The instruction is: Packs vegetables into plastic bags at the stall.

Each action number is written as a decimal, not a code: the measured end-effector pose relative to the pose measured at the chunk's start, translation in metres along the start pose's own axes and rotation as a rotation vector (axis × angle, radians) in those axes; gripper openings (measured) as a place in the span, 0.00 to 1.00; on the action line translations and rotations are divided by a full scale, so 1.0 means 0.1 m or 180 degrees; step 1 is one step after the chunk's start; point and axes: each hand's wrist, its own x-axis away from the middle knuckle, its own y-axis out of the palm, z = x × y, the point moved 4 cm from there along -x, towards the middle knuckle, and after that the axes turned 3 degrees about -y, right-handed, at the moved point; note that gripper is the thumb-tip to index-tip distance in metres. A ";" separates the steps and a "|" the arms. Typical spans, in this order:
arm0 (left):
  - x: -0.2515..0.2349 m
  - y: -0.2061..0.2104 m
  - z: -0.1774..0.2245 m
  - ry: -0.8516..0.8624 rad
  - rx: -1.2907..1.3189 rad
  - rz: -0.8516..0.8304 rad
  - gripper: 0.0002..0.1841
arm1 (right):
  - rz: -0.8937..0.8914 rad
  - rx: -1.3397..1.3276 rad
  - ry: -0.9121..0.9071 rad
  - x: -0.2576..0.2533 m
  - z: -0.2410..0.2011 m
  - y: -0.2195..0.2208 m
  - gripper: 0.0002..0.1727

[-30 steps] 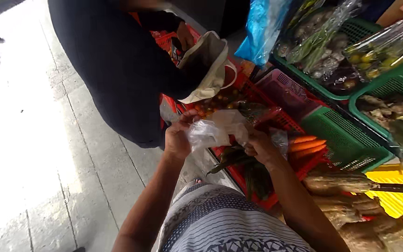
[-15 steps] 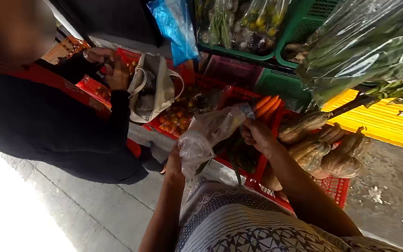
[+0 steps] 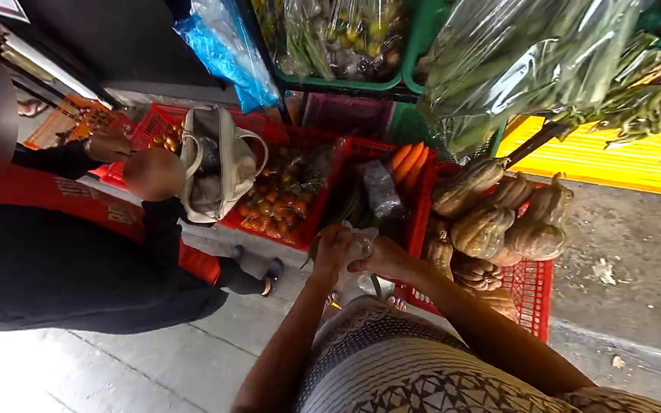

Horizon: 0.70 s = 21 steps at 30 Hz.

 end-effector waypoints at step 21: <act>0.04 0.27 0.11 -0.1220 0.0968 0.0076 0.34 | 0.0587 -0.1960 0.0503 0.07 0.38 -0.40 0.15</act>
